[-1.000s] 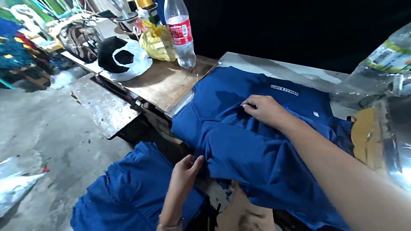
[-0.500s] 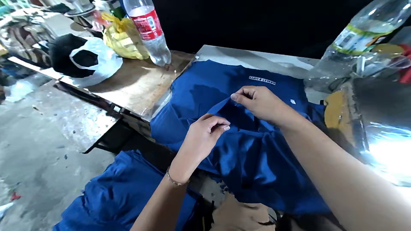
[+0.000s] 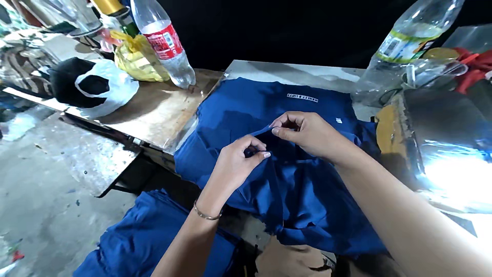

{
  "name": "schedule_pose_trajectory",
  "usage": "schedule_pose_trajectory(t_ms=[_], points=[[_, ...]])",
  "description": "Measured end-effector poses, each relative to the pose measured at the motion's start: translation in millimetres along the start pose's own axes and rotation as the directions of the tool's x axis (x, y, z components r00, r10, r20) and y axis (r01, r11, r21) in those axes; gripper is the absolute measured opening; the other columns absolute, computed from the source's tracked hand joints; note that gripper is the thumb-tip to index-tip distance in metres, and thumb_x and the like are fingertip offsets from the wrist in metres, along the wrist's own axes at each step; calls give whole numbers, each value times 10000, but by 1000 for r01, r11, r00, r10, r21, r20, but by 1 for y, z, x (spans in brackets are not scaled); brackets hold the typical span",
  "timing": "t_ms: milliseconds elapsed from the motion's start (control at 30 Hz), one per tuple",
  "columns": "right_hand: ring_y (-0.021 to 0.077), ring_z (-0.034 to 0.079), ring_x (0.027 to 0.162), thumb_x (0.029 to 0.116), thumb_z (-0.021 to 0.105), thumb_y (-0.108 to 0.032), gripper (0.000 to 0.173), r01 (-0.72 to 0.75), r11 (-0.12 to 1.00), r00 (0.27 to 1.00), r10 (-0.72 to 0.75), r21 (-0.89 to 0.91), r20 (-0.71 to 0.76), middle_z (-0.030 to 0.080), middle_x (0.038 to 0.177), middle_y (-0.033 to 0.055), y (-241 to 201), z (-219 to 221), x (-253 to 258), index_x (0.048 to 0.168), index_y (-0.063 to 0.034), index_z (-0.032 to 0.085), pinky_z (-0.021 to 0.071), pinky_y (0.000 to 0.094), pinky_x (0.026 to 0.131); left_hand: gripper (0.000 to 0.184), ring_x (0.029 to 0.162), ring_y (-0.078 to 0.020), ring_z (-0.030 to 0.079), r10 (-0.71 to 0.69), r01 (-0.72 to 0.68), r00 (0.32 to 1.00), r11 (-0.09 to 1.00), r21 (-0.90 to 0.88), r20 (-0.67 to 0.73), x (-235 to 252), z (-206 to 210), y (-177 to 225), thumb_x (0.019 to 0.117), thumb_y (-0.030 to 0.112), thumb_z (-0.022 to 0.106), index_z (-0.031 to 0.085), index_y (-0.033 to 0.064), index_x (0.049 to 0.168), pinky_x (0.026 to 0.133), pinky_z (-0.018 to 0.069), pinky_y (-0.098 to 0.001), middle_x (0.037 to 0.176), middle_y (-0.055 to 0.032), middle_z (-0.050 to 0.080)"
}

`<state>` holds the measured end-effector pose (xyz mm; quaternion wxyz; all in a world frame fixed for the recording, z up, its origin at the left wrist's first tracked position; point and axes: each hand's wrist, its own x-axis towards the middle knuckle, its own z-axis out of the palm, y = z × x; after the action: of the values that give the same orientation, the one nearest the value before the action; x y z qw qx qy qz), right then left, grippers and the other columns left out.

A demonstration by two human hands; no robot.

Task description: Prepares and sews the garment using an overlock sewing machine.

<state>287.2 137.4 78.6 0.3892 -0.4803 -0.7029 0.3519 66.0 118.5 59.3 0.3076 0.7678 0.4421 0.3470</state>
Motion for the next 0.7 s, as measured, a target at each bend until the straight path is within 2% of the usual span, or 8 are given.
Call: schedule_pose_trajectory(t_ms=[100,233,333,467,533,600,633,700], points=[[4,650,858,963,676,-169,72,64,997,998,-63,-32,26,715,969,-45,-4,2,-6,997,-125,722,532,199,753,96,827,13,646,85,-86,987,996,-6,-137,-10,-3,11,915,141,751,722,139,1006,725,526,-156,929,69,713],[5,644,924,961,656,-169,95,118,988,991,-112,-97,70,707,1009,-44,-14,7,-10,1008,-128,728,530,219,811,108,895,31,669,145,-126,959,988,92,-244,-14,-3,20,935,208,738,763,156,1027,801,543,-158,956,81,740],[18,631,966,959,674,-163,79,139,981,988,-127,-137,89,696,1035,-32,-22,8,-13,989,-122,735,517,225,844,99,937,-26,669,166,-138,949,983,121,-267,-12,-1,22,927,202,752,742,142,1005,824,550,-214,981,56,725],[25,620,946,961,659,-152,97,178,971,980,-160,-157,120,685,1019,-19,-26,8,-14,996,-100,733,509,224,824,87,1100,-102,641,219,-163,936,964,211,-275,-7,1,18,917,202,745,753,132,968,966,493,-321,1099,18,729],[14,624,937,979,630,-150,118,204,965,973,-182,-163,140,690,1026,-21,-26,6,-16,992,-101,736,510,210,821,115,1042,-107,660,208,-155,947,963,220,-245,-6,1,17,943,195,722,726,114,1024,941,489,-370,1058,18,732],[45,634,971,1002,585,-144,177,259,939,963,-235,-227,130,695,1087,15,-30,-3,-21,1048,-83,744,519,230,844,188,1027,-133,686,236,-169,948,941,294,-212,-8,1,17,971,189,685,707,90,1130,912,532,-369,1062,-15,741],[65,642,975,1009,583,-147,194,284,914,959,-271,-290,84,691,1110,40,-34,-11,-28,1088,-74,745,535,233,846,226,1039,-162,688,252,-178,948,926,333,-194,-11,-1,19,985,184,667,707,81,1182,906,539,-374,1094,-40,739],[77,644,997,1023,586,-183,204,286,859,942,-334,-424,-43,671,1121,53,-48,-31,-51,1138,-72,713,545,230,870,215,1062,-154,691,229,-139,950,919,369,-212,-12,-2,20,1003,230,650,742,122,1165,907,551,-357,1136,-36,738]])
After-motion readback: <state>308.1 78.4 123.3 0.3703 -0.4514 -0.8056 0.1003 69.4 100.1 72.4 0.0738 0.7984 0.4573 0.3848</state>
